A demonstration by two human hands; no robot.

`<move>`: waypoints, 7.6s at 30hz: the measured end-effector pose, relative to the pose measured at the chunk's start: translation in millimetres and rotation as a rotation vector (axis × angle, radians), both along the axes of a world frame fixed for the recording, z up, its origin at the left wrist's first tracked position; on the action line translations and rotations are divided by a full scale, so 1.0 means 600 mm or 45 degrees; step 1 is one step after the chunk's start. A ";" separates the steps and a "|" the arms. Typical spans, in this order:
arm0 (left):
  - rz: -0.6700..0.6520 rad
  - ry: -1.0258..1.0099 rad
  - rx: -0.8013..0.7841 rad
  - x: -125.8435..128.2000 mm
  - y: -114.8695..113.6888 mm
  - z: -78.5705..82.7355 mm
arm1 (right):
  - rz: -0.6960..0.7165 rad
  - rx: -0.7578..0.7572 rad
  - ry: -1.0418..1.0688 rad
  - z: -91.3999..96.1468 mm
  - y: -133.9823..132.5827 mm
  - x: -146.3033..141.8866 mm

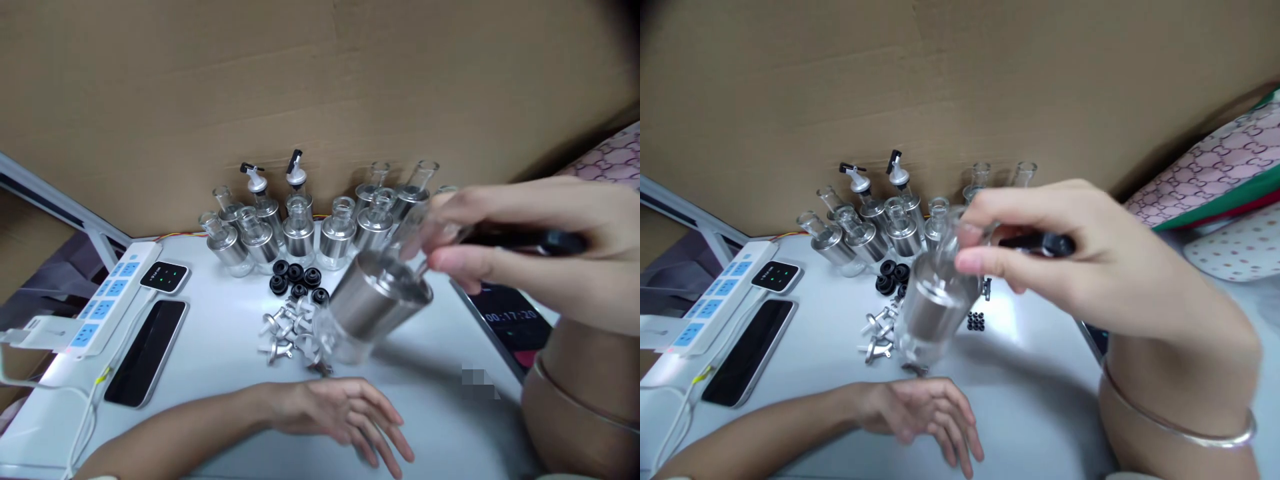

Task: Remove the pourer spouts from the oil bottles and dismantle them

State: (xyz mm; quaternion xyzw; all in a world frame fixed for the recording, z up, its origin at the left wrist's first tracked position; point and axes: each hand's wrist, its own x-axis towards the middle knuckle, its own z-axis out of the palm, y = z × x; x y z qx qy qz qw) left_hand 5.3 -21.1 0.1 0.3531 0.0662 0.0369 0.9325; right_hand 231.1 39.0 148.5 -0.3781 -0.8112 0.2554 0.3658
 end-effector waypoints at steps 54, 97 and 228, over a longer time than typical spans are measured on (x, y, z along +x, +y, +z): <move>0.189 -0.122 -0.239 0.005 -0.012 -0.035 | -0.362 0.286 -0.068 -0.061 0.006 -0.091; 0.210 0.108 -0.249 0.008 -0.008 -0.016 | 0.149 0.174 -0.394 -0.188 -0.058 -0.060; 0.059 0.404 0.047 -0.001 0.000 0.008 | -0.338 0.063 -0.786 -0.222 -0.019 0.023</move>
